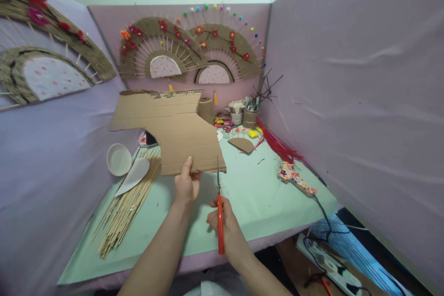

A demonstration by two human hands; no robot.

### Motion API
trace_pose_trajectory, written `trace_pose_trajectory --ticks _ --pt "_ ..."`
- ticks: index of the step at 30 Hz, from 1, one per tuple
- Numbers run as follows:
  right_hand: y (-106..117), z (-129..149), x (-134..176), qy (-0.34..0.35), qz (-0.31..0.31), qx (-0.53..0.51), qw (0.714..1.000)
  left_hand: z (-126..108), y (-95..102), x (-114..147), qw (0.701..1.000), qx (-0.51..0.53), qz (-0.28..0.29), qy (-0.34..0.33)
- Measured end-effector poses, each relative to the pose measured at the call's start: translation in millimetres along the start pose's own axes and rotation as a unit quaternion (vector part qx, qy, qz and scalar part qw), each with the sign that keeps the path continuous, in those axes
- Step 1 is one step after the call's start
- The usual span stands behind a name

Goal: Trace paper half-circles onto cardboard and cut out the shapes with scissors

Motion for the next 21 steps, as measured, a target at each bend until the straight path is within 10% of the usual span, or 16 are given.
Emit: trace_pose_trajectory --ticks 21 --pt "-5.4 3.8 -1.3 -0.042 -0.021 -0.022 0.999 5.6 2.9 1.5 1.000 -0.001 -0.006 0.008"
Point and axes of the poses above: each hand's wrist, its own x-axis away from the middle knuckle, its own y-axis out of the back of the hand, z = x × y, the point moved 5 cm from there along -x, towards the middle knuckle
